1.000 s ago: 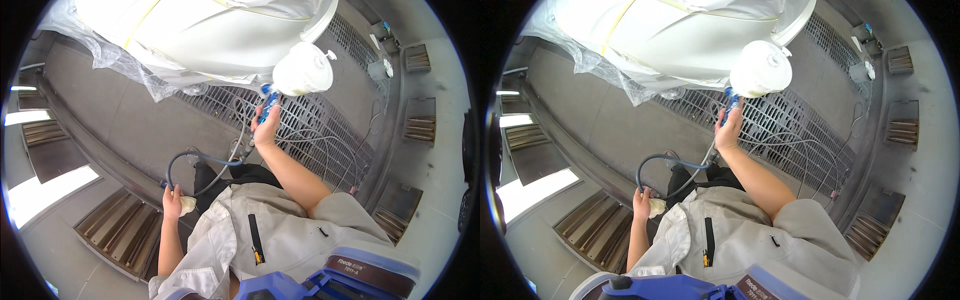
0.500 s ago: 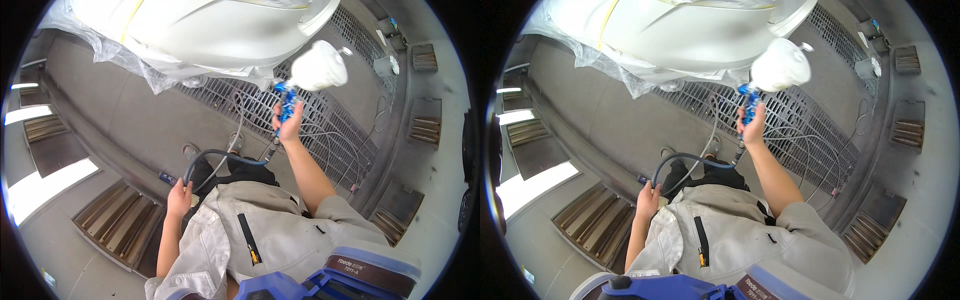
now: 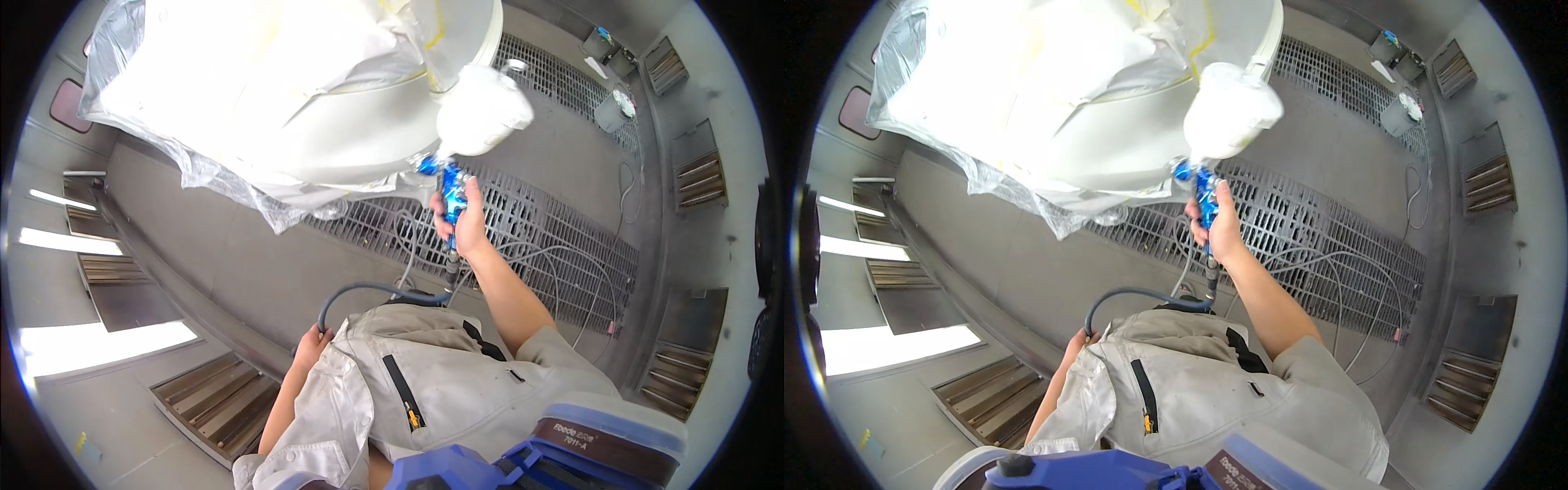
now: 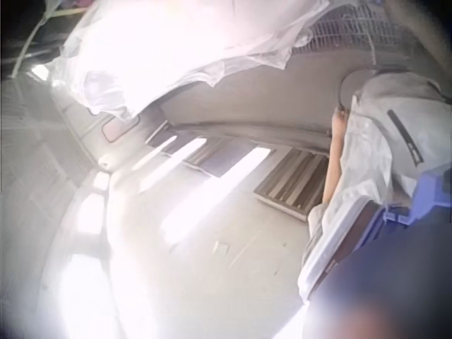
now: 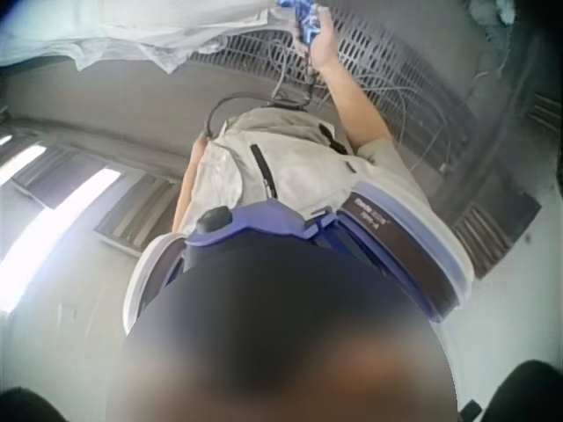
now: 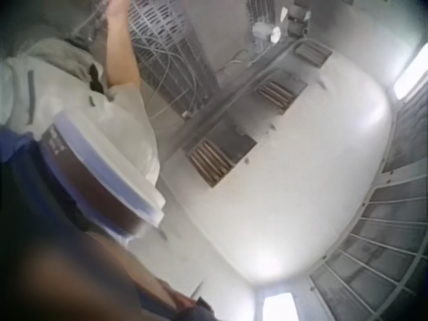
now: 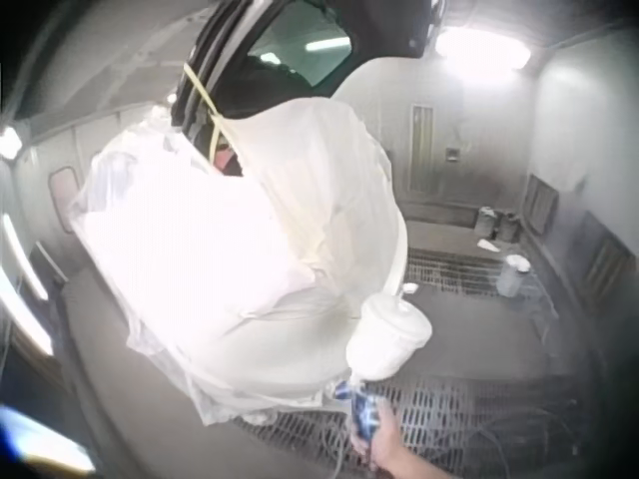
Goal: The person uses a spray gun to apply white paint to the rear bumper of a car in a paint booth. They move the spray gun in smooth, overlapping strokes across the surface, occasionally pausing to wipe the nozzle with a cloth.
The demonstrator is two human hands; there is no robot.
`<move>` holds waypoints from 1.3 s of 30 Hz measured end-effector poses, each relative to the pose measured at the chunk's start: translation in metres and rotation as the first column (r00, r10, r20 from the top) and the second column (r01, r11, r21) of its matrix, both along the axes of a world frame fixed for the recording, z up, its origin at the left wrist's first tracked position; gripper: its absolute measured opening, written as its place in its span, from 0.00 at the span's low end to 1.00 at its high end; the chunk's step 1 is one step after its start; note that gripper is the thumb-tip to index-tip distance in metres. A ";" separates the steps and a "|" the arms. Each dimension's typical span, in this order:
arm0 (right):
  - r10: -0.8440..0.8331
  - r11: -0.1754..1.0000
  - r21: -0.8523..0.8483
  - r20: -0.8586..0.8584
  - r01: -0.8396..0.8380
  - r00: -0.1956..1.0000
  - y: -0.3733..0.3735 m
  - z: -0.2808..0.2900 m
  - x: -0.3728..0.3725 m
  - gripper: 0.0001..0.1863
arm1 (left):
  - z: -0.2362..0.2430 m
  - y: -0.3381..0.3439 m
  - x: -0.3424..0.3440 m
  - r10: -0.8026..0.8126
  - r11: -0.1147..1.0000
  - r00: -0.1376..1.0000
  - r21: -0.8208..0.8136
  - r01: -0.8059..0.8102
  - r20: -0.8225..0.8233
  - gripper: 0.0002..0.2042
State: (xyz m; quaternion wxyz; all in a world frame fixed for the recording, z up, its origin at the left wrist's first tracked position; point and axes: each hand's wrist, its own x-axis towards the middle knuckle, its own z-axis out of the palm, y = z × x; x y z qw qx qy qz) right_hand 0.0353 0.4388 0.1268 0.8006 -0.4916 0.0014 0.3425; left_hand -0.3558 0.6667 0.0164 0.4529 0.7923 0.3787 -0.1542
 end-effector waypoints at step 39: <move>0.489 0.872 -0.030 0.025 -0.489 0.872 -0.110 0.045 0.213 0.37 | 0.037 -0.282 0.152 0.381 0.924 0.920 -0.009 -0.382 0.091 0.14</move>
